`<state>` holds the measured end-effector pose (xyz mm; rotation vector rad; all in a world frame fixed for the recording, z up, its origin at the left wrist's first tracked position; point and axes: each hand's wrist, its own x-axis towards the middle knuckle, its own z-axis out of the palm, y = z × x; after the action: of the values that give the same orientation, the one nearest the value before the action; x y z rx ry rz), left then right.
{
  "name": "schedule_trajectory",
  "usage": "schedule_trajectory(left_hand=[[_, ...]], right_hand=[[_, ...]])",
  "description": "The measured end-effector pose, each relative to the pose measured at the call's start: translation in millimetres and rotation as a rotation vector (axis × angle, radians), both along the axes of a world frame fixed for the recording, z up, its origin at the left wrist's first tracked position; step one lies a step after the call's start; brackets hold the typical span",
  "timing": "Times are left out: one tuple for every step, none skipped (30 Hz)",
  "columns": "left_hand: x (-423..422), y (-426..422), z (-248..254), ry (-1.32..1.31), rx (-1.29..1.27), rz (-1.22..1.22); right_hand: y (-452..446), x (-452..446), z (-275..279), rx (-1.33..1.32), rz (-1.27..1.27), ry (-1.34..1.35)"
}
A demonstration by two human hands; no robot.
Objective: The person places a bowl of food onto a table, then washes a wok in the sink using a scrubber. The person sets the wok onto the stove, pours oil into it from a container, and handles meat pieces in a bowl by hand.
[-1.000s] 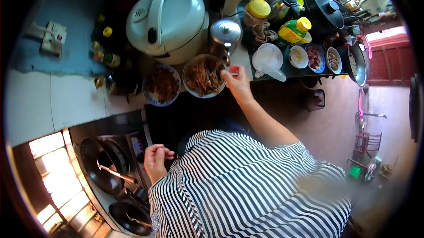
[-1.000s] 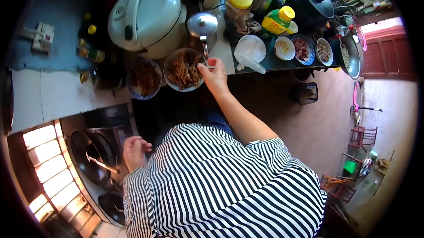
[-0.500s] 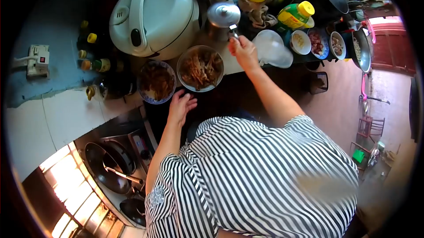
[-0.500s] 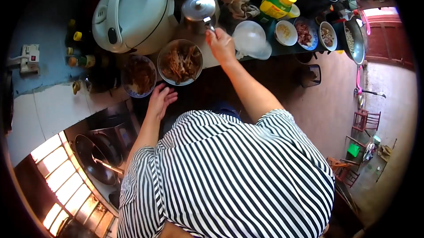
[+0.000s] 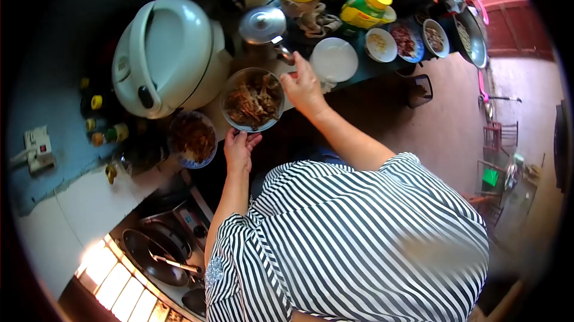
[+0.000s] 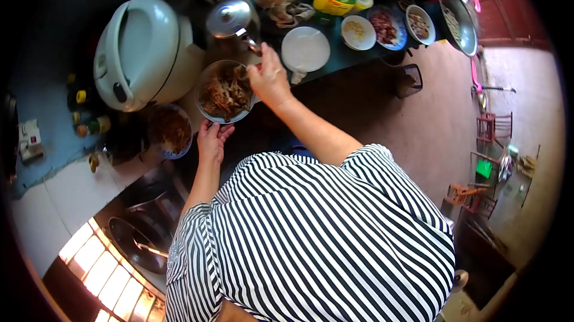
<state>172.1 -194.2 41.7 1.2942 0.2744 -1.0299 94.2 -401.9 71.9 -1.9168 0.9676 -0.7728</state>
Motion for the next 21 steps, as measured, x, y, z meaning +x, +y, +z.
schedule_trajectory(left_hand=[[-1.2, -3.3, -0.3, 0.005, -0.009, -0.019], [-2.2, -6.7, 0.0, -0.006, -0.021, 0.008], [-2.5, -8.7, 0.2, -0.017, -0.035, 0.033], [-4.1, -12.1, -4.9, -0.039, -0.045, 0.026], [-4.7, -13.2, -4.9, -0.033, -0.032, 0.030], [-5.9, -11.9, -6.2, -0.053, -0.033, 0.033], [-8.0, -10.9, -6.2, -0.074, -0.033, 0.037], [-11.2, -9.6, -5.8, -0.076, -0.042, 0.019], [-13.6, -9.0, -2.6, -0.070, -0.076, 0.054], [-14.9, -8.4, 0.7, -0.066, -0.112, 0.090], [-15.8, -7.7, 4.6, -0.073, -0.125, 0.074], [-17.0, -5.6, 8.5, -0.072, -0.105, 0.053], [-19.2, -1.4, 10.6, -0.071, -0.083, 0.035], [-20.1, 5.5, 8.4, -0.095, -0.065, -0.011], [-25.0, 12.2, 8.7, -0.101, -0.079, -0.018], [-29.7, 19.9, 10.7, -0.100, -0.012, -0.039], [-34.5, 28.3, 13.5, -0.101, 0.053, -0.062], [-44.0, 36.6, 17.9, -0.113, 0.074, -0.068], [-52.2, 48.6, 17.4, -0.115, 0.051, -0.072], [-62.1, 63.7, 16.1, -0.073, 0.057, -0.078], [-71.3, 75.9, 14.4, -0.031, 0.063, -0.084]], right_hand=[[7.3, -3.8, 1.5, -0.036, -0.022, -0.008], [12.4, -8.8, 6.3, 0.006, -0.009, -0.019], [19.2, -14.4, 14.1, 0.047, 0.002, -0.033], [26.8, -28.9, 24.1, 0.137, 0.062, 0.029], [29.5, -35.5, 27.7, 0.157, 0.088, 0.025], [30.1, -43.4, 34.1, 0.165, 0.141, 0.070], [31.3, -47.9, 34.7, 0.194, 0.159, 0.063], [32.2, -53.3, 31.2, 0.157, 0.185, 0.052], [33.4, -58.4, 30.0, 0.119, 0.212, 0.040], [35.4, -64.5, 30.7, 0.196, 0.241, 0.068], [37.0, -70.6, 33.0, 0.271, 0.271, 0.096], [38.4, -76.6, 37.6, 0.406, 0.294, 0.112], [41.4, -82.3, 33.9, 0.452, 0.310, 0.125], [43.4, -90.8, 32.6, 0.513, 0.335, 0.149], [45.5, -99.1, 34.6, 0.572, 0.362, 0.173], [49.8, -107.9, 27.7, 0.541, 0.387, 0.177], [54.9, -118.1, 23.8, 0.526, 0.376, 0.169], [58.5, -129.7, 24.5, 0.565, 0.382, 0.195], [59.8, -141.4, 26.0, 0.598, 0.391, 0.225], [61.7, -153.8, 27.0, 0.646, 0.379, 0.232], [62.7, -166.7, 28.9, 0.713, 0.353, 0.251]])
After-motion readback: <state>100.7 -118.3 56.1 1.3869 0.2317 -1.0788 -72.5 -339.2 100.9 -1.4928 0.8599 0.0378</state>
